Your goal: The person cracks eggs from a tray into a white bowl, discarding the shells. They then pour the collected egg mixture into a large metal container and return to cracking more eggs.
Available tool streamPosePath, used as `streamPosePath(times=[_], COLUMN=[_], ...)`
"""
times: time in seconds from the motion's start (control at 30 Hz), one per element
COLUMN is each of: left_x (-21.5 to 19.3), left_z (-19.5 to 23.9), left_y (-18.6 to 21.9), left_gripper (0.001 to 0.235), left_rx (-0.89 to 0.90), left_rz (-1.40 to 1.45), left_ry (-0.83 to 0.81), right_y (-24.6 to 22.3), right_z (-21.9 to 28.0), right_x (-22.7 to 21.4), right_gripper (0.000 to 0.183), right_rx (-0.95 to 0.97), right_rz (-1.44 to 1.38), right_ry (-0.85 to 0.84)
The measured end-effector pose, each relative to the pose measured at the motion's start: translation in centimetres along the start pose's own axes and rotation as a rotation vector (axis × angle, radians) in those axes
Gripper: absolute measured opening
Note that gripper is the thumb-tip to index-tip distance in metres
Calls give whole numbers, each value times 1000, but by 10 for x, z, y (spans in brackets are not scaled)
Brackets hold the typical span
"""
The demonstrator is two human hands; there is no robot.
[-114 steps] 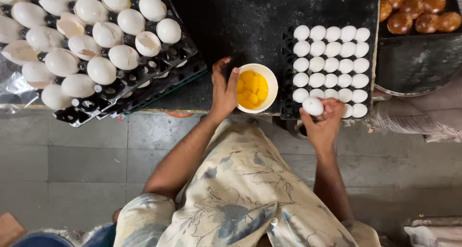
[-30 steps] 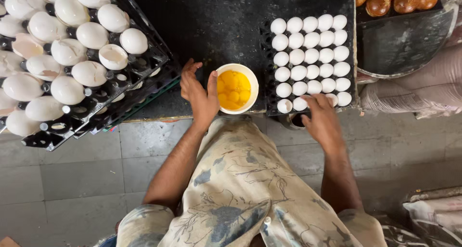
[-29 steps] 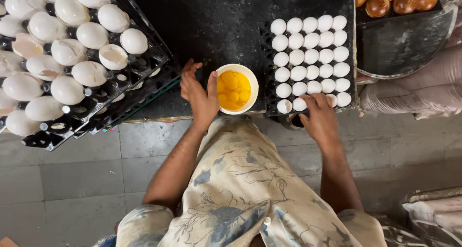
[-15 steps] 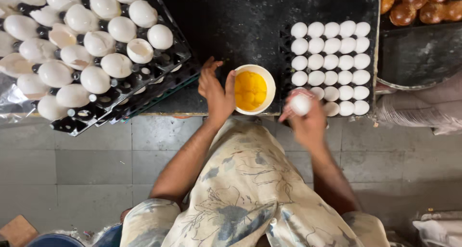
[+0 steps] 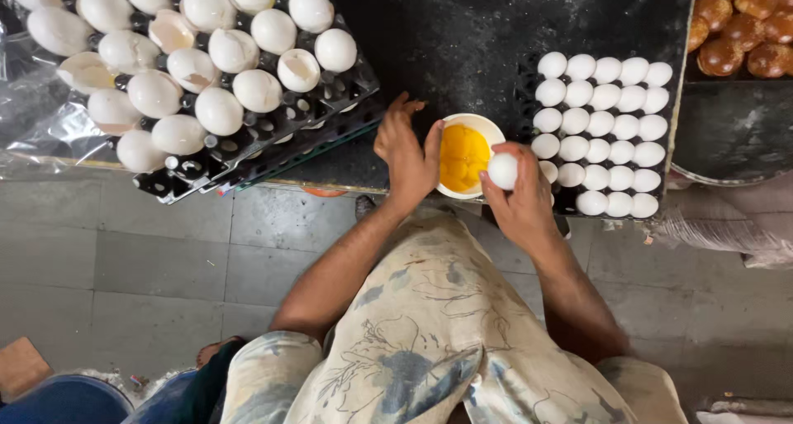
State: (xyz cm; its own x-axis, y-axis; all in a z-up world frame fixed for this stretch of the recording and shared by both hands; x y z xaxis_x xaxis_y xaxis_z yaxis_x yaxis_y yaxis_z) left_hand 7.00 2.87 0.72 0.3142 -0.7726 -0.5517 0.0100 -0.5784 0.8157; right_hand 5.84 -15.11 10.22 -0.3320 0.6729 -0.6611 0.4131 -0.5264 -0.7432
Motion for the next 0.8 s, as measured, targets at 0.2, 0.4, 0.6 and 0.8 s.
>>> streamPosePath(times=[0.2, 0.4, 0.6, 0.8], left_x=[2, 0, -1, -1], left_z=[-2, -3, -3, -2], left_y=[-1, 0, 1, 2], left_gripper=[49, 47, 45, 48], left_rx=[-18, -9, -15, 30], left_rz=[33, 42, 51, 41], left_ry=[-13, -22, -16, 16], right_y=[8, 4, 5, -14], right_z=[-28, -32, -36, -32], right_x=[10, 11, 8, -5], right_gripper=[42, 40, 41, 42], right_rx=[44, 1, 155, -36], right_rz=[-23, 5, 11, 161], right_ry=[-75, -102, -170, -38])
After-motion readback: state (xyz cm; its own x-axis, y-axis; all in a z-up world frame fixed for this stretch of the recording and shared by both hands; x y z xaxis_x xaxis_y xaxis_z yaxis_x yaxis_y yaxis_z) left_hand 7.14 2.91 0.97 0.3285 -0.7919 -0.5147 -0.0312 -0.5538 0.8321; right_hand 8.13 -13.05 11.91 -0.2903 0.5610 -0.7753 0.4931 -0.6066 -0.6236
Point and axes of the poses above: each hand's wrist, its own z-axis away from the middle knuckle, its own x-axis out of the palm, y = z × x, the point moved 9 cm from there along -z, towards the middle knuckle, and after that the axes turned 11 degrees about -y, right-handed, at the moved point
